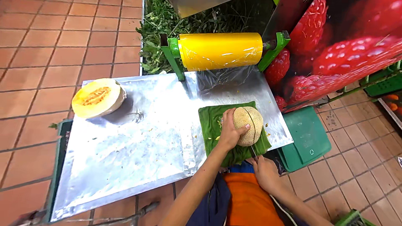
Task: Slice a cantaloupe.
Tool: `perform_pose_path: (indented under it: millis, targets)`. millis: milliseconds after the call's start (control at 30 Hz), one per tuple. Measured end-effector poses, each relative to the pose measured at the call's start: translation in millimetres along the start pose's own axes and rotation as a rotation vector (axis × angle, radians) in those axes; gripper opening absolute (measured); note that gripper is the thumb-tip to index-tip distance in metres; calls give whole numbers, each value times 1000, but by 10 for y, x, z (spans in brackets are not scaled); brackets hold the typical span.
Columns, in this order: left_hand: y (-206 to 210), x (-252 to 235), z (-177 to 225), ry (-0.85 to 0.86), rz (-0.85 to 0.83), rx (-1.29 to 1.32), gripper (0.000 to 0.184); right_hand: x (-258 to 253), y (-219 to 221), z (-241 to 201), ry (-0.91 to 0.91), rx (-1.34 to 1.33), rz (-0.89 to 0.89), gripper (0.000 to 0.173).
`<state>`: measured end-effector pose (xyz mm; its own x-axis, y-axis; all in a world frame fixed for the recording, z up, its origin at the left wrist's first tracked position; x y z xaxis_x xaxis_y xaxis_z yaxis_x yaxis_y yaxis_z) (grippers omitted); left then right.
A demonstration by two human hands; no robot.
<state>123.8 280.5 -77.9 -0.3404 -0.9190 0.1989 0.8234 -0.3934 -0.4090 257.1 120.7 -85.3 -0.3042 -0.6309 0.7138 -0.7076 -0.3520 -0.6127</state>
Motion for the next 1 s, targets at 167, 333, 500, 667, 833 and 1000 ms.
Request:
perform_pose_path:
  millis: [167, 333, 500, 667, 833, 1000]
  targets:
    - [-43, 7, -22, 7, -24, 58, 86, -383, 114, -22, -30, -94, -12, 48]
    - [-256, 164, -465, 102, -108, 232, 86, -458, 122, 116, -82, -171, -47, 50]
    - [-465, 524, -881, 99, -87, 461, 78, -322, 131, 236, -198, -301, 48, 48]
    - [-537, 796, -1101, -8, 77, 535, 71, -185, 76, 297, -451, -714, 177, 32]
    - [-535, 820, -1087, -110, 138, 541, 77, -244, 203, 28, -436, -1030, -109, 38]
    - [-547, 658, -925, -295, 168, 594, 74, -275, 337, -168, -414, -1144, -227, 41]
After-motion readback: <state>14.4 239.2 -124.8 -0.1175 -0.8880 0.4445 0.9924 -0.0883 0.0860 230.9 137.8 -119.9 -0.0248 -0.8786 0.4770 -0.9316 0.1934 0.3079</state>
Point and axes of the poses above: each hand's wrist, its own x-axis away from the middle knuckle, its own y-axis out of the palm, z = x × y, the point moved 3 cm from there along -x, towards the middle knuckle, and after that the axes turned 14 degrees about -x, right-handed, at the moved point
